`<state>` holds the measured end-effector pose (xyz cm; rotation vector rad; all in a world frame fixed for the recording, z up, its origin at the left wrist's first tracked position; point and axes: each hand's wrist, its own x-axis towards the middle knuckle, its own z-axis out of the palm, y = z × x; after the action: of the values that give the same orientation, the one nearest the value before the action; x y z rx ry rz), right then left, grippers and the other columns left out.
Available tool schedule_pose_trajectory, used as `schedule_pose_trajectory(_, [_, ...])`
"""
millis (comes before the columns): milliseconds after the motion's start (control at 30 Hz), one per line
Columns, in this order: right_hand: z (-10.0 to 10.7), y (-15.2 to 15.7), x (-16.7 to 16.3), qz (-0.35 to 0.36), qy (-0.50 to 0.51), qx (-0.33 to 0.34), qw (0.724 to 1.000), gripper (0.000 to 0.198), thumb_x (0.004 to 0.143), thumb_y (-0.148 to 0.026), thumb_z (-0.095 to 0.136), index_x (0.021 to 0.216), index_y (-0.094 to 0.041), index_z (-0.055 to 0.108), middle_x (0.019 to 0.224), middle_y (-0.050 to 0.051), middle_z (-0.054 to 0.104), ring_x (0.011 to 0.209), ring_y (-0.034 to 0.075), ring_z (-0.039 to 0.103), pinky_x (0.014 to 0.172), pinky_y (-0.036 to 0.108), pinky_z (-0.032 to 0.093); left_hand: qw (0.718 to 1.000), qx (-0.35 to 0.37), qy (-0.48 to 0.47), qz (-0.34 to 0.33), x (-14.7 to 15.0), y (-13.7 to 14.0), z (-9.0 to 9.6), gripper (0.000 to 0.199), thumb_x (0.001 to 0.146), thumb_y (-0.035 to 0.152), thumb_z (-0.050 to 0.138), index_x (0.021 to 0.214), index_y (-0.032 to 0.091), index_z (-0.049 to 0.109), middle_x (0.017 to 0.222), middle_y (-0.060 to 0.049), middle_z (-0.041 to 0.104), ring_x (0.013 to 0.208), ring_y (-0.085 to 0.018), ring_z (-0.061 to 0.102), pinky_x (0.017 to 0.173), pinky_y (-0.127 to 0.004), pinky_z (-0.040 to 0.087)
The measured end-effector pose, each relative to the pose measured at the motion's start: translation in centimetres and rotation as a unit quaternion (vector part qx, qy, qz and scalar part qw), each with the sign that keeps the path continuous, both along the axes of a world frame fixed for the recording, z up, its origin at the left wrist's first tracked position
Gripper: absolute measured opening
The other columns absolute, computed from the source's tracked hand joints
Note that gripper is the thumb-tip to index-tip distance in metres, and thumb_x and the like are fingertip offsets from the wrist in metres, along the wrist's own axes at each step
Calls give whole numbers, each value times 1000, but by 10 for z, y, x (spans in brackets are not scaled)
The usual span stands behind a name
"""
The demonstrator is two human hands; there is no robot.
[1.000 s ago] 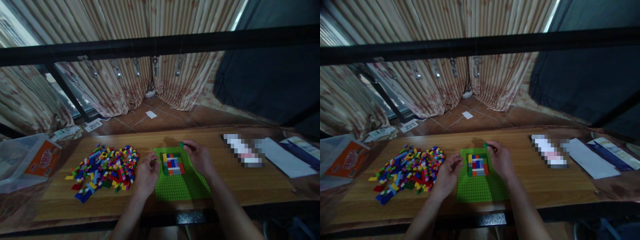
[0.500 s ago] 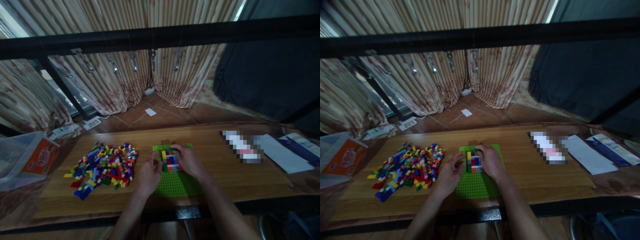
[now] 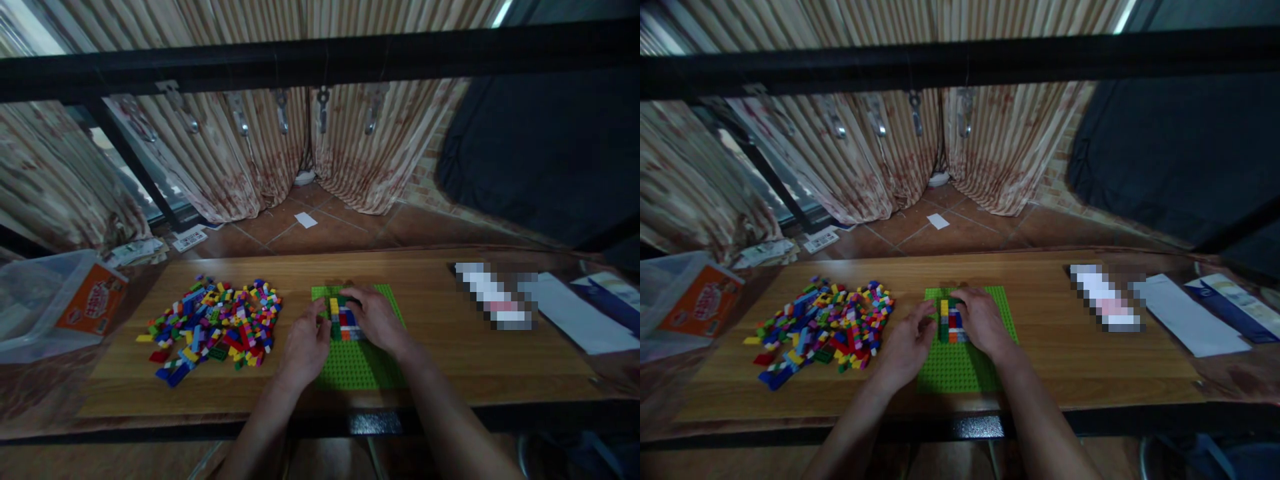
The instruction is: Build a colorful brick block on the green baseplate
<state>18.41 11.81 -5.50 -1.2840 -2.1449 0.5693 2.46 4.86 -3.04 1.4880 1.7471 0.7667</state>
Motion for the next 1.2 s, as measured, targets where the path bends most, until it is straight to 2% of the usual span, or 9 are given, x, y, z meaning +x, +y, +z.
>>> schedule_pose_trajectory(133, [0,-1,0,2,-3,-3,1000,34,86,-11,50,110,-23,70,107,7,72,102,23,64,93,43,48,1000,-8,27,-11,1,0,3,45,90,16,46,135,16,49,118,-10,69,99,-19,68,89,-30,52])
schedule_pose_trajectory(267, [2,-1,0,9,5,-15,1000,37,85,-10,49,114,-22,69,110,8,72,103,23,64,94,44,48,997,13,65,-32,2,-1,2,46,91,15,43,137,18,48,123,-9,66,111,-20,63,98,-31,48])
schedule_pose_trajectory(433, [2,1,1,16,23,-34,999,40,85,-10,49,118,-22,67,111,8,72,104,23,66,96,43,49,988,59,124,-76,7,-2,-9,51,91,14,41,142,19,43,140,-10,53,126,-21,52,107,-34,41])
schedule_pose_trajectory(600, [-1,2,2,18,51,-54,997,41,84,-10,50,119,-22,67,113,8,72,106,23,66,97,42,50,963,104,224,-113,17,-1,-19,47,95,21,36,141,15,44,134,-15,55,126,-25,51,111,-40,36])
schedule_pose_trajectory(700, [-3,4,2,17,61,-71,995,41,84,-10,51,120,-23,65,109,6,73,102,21,68,95,41,51,946,102,286,-114,22,0,-20,46,96,21,35,140,10,46,135,-19,53,127,-28,50,110,-42,37])
schedule_pose_trajectory(900, [-11,9,4,24,88,-94,991,40,83,-11,55,119,-26,67,109,5,73,102,21,68,98,41,49,919,81,369,-109,31,1,-18,45,95,15,35,139,11,47,134,-17,56,121,-26,54,105,-41,42])
schedule_pose_trajectory(1033, [-16,7,3,20,105,-81,991,39,85,-14,53,119,-26,67,113,5,72,106,21,66,99,40,48,916,63,384,-99,36,2,-16,46,94,13,35,138,11,47,136,-17,54,121,-28,54,100,-40,47])
schedule_pose_trajectory(1200, [-16,2,2,1,102,-81,992,42,87,-18,51,126,-25,62,110,5,72,104,21,65,98,42,48,919,64,376,-99,35,0,-16,45,94,15,36,138,12,47,136,-17,54,122,-28,53,101,-41,46])
